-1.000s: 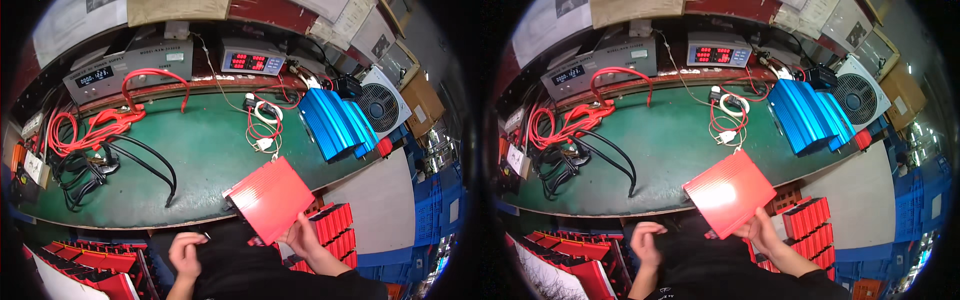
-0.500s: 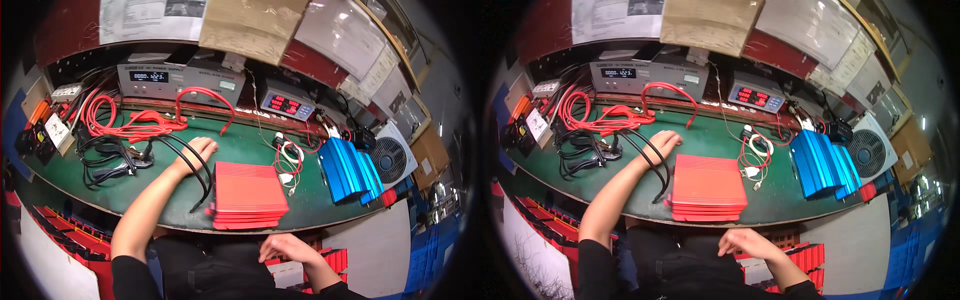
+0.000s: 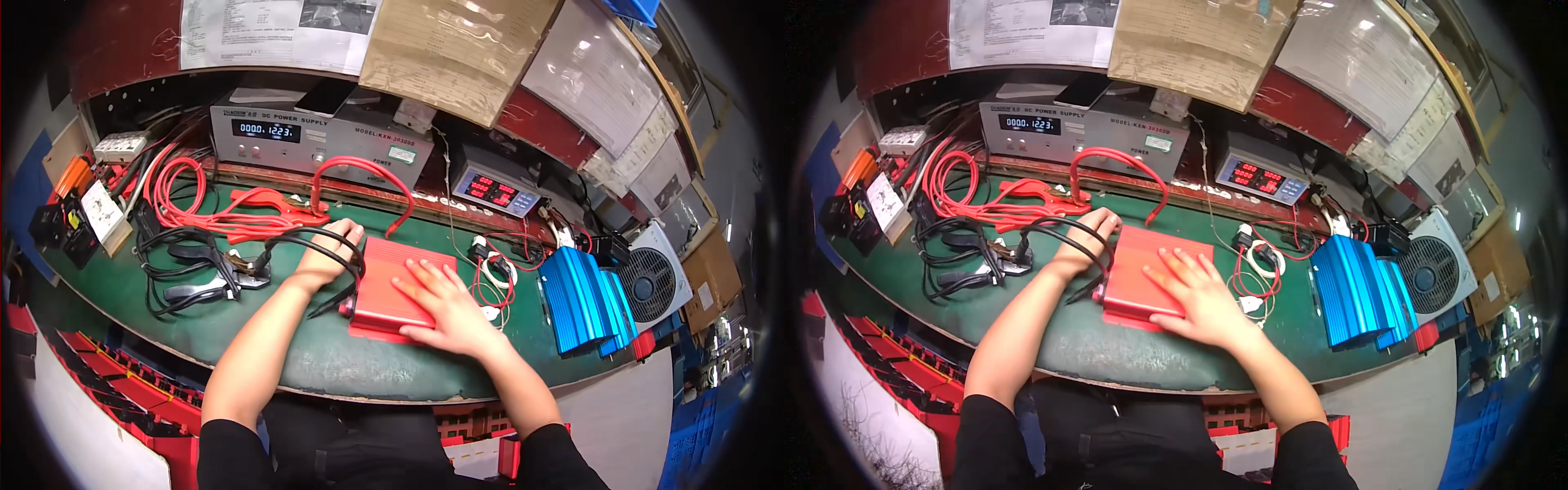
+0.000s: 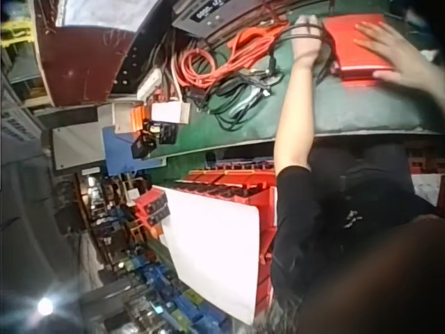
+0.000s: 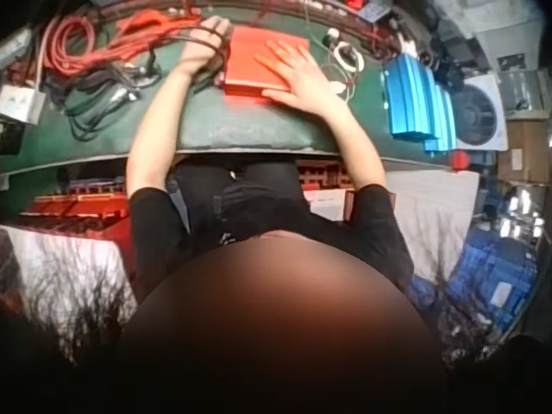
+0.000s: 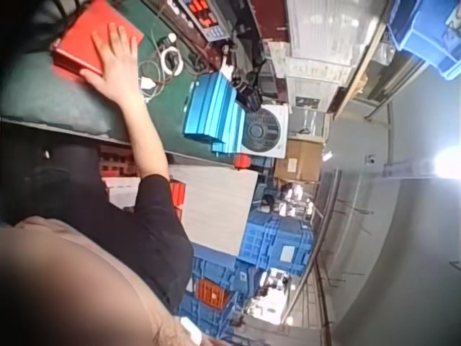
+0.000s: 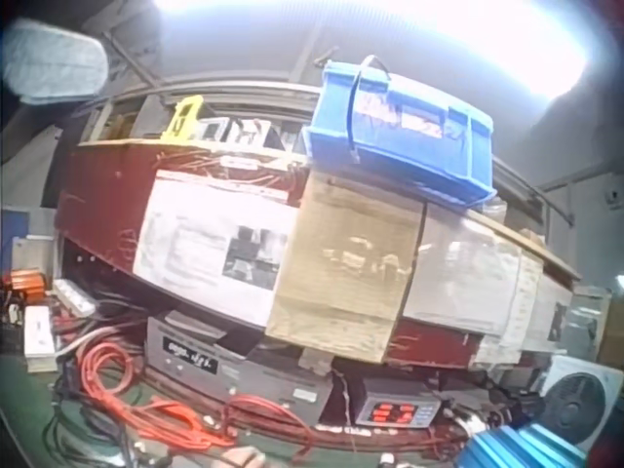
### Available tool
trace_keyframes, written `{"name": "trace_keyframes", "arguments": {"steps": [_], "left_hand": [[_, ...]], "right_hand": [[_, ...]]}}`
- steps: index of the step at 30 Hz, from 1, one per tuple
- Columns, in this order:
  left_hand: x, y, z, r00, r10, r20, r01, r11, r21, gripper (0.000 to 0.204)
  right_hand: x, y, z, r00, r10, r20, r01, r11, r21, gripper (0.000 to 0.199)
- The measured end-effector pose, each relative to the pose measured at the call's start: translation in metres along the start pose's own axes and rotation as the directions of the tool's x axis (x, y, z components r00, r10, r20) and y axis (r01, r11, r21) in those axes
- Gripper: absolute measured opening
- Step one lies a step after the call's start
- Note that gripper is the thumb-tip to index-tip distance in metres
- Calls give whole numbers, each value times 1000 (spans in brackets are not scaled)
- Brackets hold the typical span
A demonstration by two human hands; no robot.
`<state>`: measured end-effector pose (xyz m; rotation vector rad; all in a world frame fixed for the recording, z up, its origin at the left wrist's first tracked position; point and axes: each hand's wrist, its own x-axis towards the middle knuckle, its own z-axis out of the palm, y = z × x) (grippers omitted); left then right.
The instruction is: Testing and inspecting electronic units at a factory workbench.
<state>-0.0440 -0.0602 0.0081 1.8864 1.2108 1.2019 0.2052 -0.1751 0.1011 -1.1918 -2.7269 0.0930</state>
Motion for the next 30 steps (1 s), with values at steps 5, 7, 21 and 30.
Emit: {"name": "trace_keyframes", "arguments": {"steps": [5, 7, 21, 30], "left_hand": [[-7, 36, -8, 954, 134, 270, -140, 990, 3, 56], [-10, 50, -15, 915, 139, 380, -152, 988, 6, 76], [-14, 75, -16, 808, 205, 552, -396, 883, 252, 121], [-8, 68, -25, 872, 137, 471, -106, 990, -92, 106]], "right_hand": [[10, 85, 41, 936, 167, -311, 104, 712, 694, 51], [1, 97, 57, 825, 397, -402, 104, 593, 798, 54], [13, 98, 60, 872, 436, -221, 58, 357, 932, 55], [2, 95, 48, 799, 138, -585, 341, 697, 631, 77]]}}
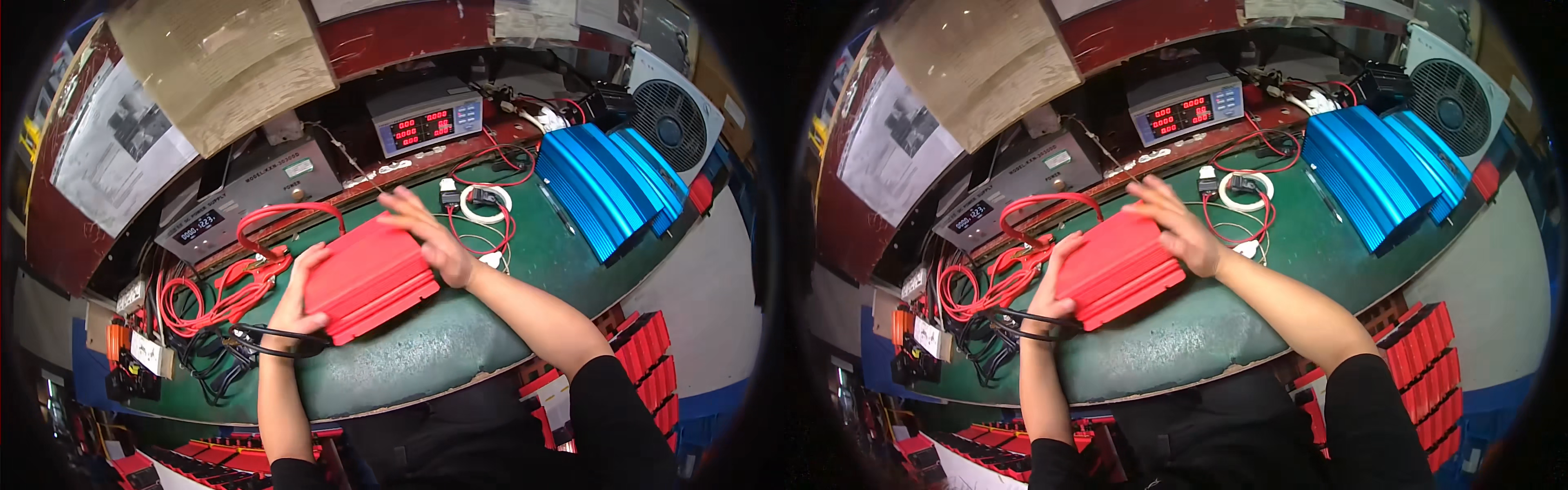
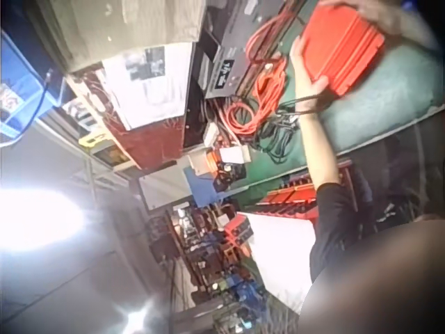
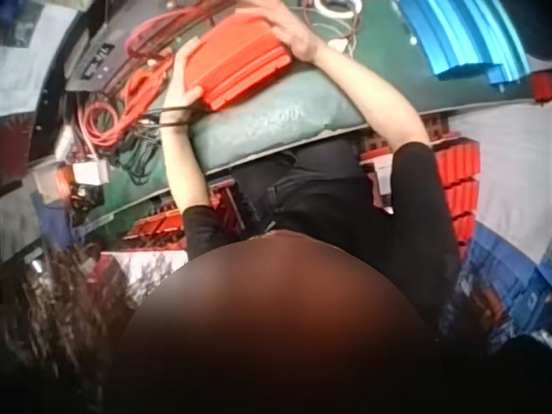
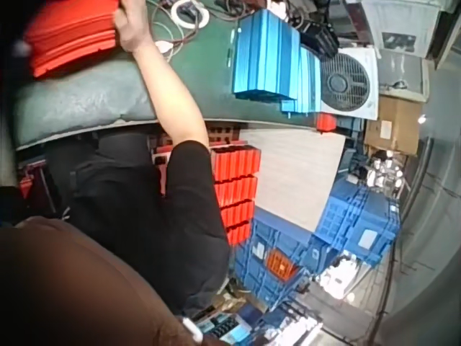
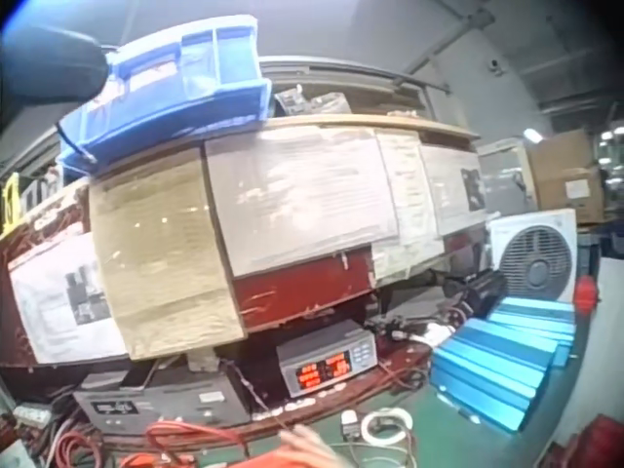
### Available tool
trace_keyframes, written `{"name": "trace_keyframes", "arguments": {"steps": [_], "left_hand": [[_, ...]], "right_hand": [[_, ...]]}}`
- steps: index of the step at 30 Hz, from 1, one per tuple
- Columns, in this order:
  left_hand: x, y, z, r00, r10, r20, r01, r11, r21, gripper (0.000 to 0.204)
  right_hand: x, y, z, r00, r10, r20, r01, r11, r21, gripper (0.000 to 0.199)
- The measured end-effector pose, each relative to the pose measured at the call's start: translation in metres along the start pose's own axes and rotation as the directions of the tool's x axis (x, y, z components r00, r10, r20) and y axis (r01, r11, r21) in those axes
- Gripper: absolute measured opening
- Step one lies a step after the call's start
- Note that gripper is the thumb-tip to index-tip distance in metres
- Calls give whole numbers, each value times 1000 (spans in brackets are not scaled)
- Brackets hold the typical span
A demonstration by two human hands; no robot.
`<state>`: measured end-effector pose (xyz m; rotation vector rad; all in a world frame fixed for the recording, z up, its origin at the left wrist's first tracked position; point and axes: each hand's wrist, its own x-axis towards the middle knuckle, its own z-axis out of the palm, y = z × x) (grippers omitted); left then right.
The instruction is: Testing and inspecting electronic units at a factory workbench.
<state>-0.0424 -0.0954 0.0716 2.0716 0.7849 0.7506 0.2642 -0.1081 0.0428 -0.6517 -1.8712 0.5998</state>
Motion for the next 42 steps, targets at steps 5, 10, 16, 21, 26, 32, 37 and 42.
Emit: {"name": "trace_keyframes", "arguments": {"steps": [5, 10, 16, 21, 26, 32, 37, 42], "left_hand": [[-7, 2, -11, 992, -124, -31, 113, 966, -231, 107], [-6, 6, -17, 999, -50, 2, 50, 999, 2, 97], [-2, -6, -11, 986, -81, -145, -14, 829, -558, 75], [-2, -20, 3, 894, -67, -443, 80, 997, 10, 38], [2, -35, -5, 852, 15, -523, 114, 970, 213, 22], [1, -41, 11, 961, -24, -276, 134, 913, 385, 19], [2, -46, 15, 971, -26, -237, 115, 923, 368, 26], [0, -66, 17, 914, -195, -355, 263, 952, 155, 41]], "right_hand": [[-1, -12, 8, 988, -107, 113, 105, 994, 20, 103], [8, -13, 2, 943, -267, 200, 320, 892, -318, 118], [10, -37, -4, 1000, -3, -6, 2, 968, -249, 67], [1, -30, 1, 739, 674, -6, -616, 679, 400, 49], [6, -25, -2, 911, 263, -318, -355, 893, -277, 72], [-6, -1, 22, 819, 557, -135, -502, 811, 301, 65], [-11, 14, 24, 906, 410, -106, -378, 896, 233, 69], [-1, 36, 25, 910, 395, -124, -356, 900, 250, 63]]}}
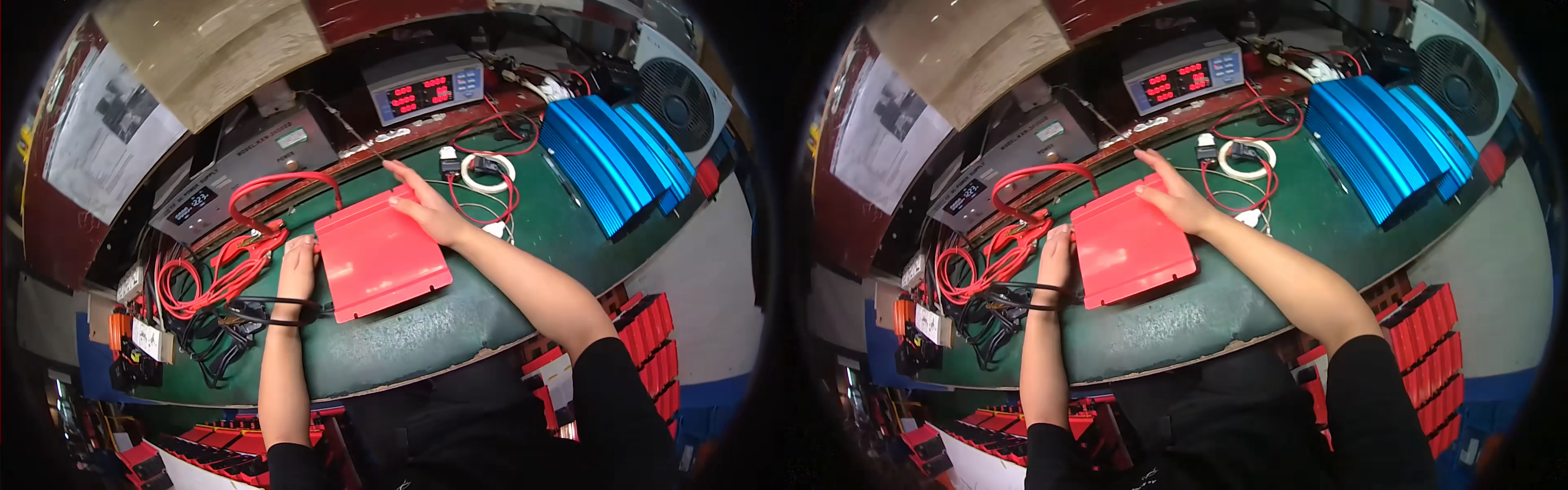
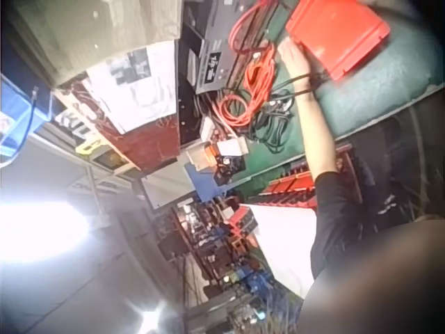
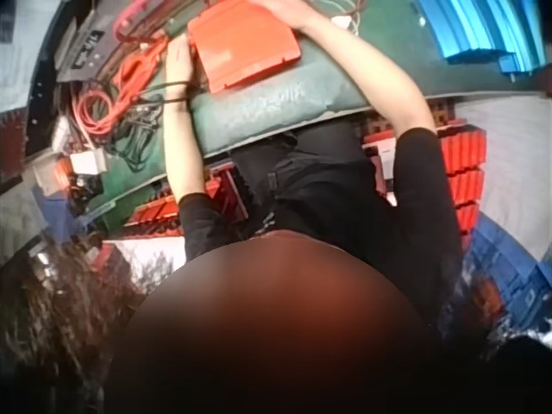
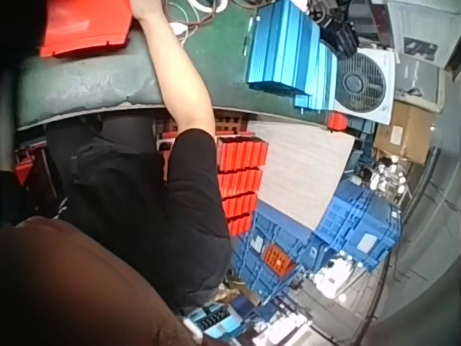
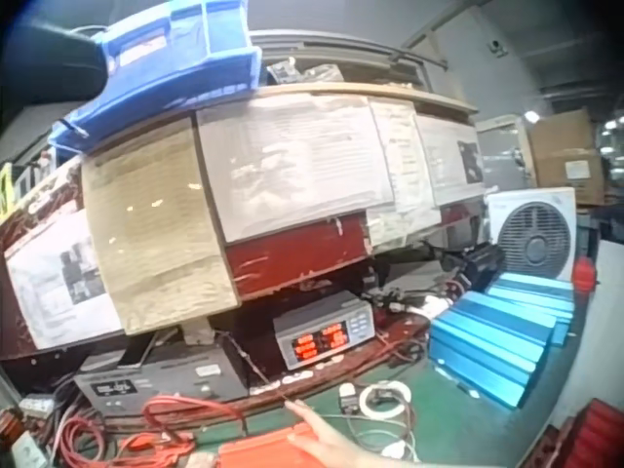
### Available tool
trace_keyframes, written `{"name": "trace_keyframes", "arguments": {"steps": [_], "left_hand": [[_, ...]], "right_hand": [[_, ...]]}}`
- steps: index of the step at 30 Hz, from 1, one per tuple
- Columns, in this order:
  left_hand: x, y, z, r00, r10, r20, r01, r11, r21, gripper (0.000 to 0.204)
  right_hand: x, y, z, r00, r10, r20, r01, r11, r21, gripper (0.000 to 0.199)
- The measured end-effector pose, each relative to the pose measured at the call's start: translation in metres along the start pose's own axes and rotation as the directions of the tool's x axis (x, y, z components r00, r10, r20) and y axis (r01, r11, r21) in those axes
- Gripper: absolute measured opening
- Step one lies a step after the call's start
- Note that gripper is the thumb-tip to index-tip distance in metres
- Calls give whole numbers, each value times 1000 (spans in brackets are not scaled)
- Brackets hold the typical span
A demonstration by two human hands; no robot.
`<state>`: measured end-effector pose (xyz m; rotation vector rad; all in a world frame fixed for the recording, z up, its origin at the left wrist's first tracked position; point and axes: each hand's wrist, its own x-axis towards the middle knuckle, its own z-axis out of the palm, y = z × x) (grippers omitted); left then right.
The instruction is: Testing and inspecting electronic units at a factory workbench.
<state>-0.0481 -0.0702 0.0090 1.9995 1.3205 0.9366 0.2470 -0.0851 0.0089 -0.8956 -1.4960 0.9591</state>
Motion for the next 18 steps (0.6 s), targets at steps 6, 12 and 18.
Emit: {"name": "trace_keyframes", "arguments": {"steps": [6, 12, 18], "left_hand": [[-2, 8, 12, 958, 227, -178, -207, 970, 123, 42], [6, -7, -5, 996, -72, -47, 73, 997, 22, 38], [9, -29, -11, 986, -161, -38, 159, 987, -32, 36]], "right_hand": [[-11, -17, -4, 974, -69, -217, 0, 953, -302, 36], [-9, -63, -26, 980, -58, -189, -32, 896, -443, 19], [-16, -83, -35, 902, 428, 60, -266, 660, -703, 67]]}}
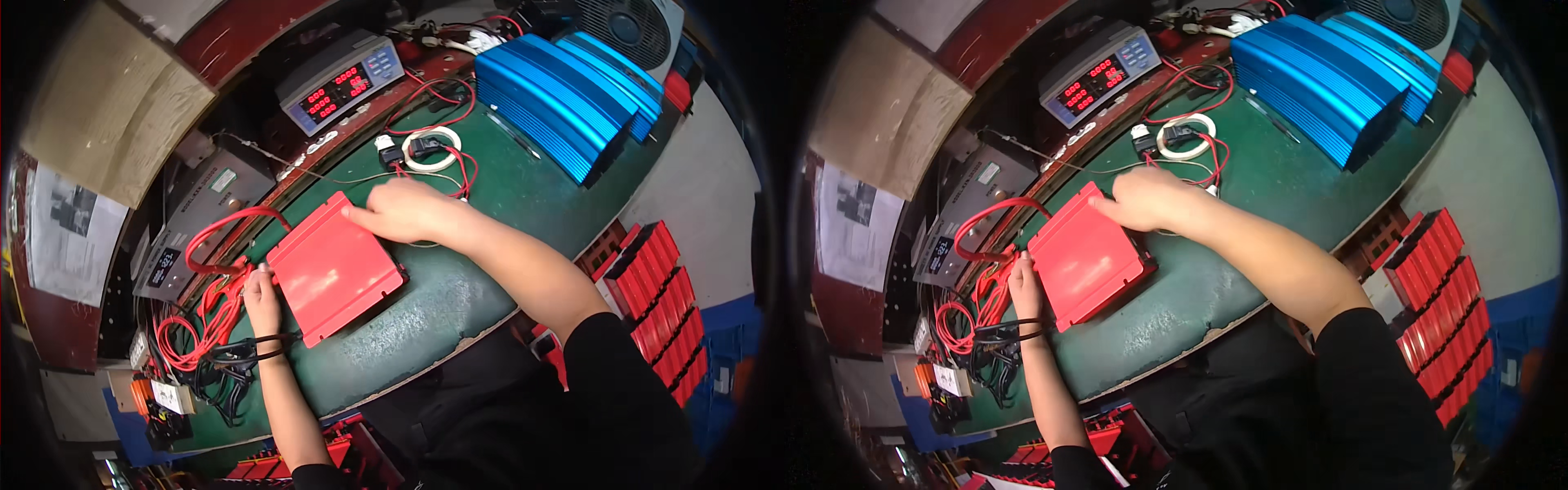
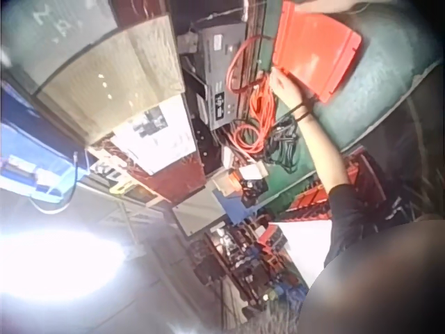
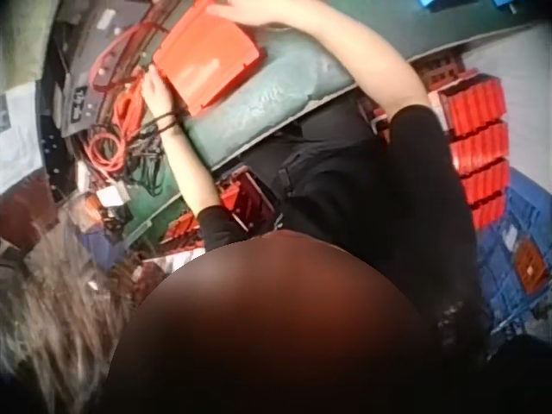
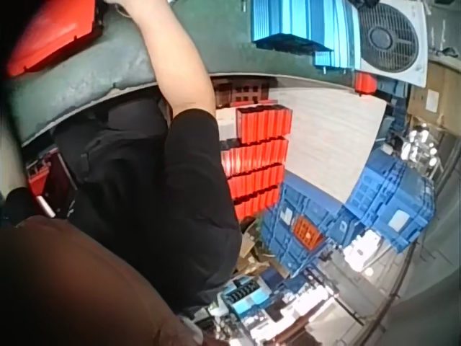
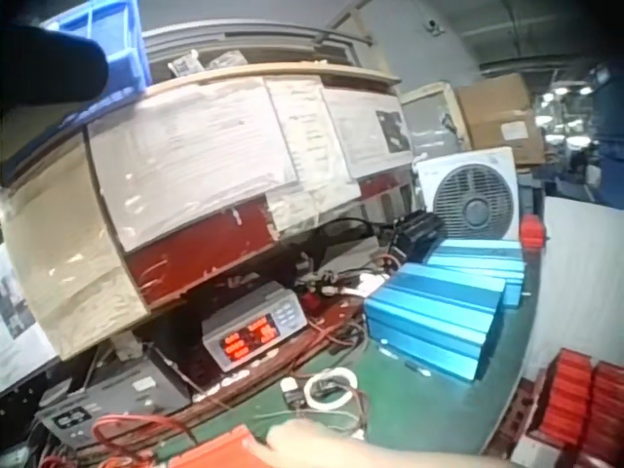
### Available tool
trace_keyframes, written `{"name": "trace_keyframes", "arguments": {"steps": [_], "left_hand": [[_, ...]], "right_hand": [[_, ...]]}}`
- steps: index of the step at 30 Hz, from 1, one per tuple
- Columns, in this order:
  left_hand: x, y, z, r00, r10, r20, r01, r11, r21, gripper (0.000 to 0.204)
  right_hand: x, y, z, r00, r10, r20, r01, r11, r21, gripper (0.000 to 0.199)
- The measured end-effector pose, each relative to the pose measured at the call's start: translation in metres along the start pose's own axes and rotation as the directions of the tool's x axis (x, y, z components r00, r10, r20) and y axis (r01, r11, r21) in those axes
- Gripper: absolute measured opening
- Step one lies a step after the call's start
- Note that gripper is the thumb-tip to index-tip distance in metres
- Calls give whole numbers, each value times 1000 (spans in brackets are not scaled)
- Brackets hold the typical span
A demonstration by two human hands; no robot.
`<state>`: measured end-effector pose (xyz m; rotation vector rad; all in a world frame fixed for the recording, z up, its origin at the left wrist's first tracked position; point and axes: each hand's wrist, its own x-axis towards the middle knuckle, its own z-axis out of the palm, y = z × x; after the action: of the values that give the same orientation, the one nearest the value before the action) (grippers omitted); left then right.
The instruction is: Testing and inspecting electronic units at a factory workbench.
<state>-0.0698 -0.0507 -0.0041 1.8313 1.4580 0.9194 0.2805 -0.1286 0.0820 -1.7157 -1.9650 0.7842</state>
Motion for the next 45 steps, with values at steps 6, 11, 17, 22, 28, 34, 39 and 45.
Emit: {"name": "trace_keyframes", "arguments": {"steps": [6, 11, 17, 22, 28, 34, 39, 45], "left_hand": [[-7, 3, 10, 993, 117, 26, -115, 990, -84, 37], [1, -7, 0, 995, -13, 95, 31, 980, -195, 34], [-11, 27, 10, 990, 141, 4, -141, 990, 9, 36], [-8, 24, 8, 982, 191, 7, -191, 982, 6, 28], [1, 21, 6, 955, 247, -164, -212, 956, 202, 41], [-20, 40, 3, 955, 270, -120, -224, 926, 303, 38], [-23, 45, -1, 942, 331, 45, -334, 925, 182, 36], [-32, 64, 8, 903, 359, 234, -384, 921, 70, 28]], "right_hand": [[-3, 1, -12, 788, 205, 580, -289, 956, 55, 88], [-1, 5, -14, 682, 135, 719, -237, 971, 42, 84], [10, 14, -7, 637, 50, 769, -236, 963, 133, 81], [-1, 0, -13, 957, 82, 278, -85, 996, -1, 66], [-10, -35, 25, 871, -452, -194, 423, 890, -172, 32], [-45, -55, 48, 769, -623, 142, 623, 681, -384, 76], [-18, -40, 32, 845, -535, 20, 495, 765, -412, 74], [-8, -25, 38, 859, -507, -75, 423, 783, -455, 73]]}}
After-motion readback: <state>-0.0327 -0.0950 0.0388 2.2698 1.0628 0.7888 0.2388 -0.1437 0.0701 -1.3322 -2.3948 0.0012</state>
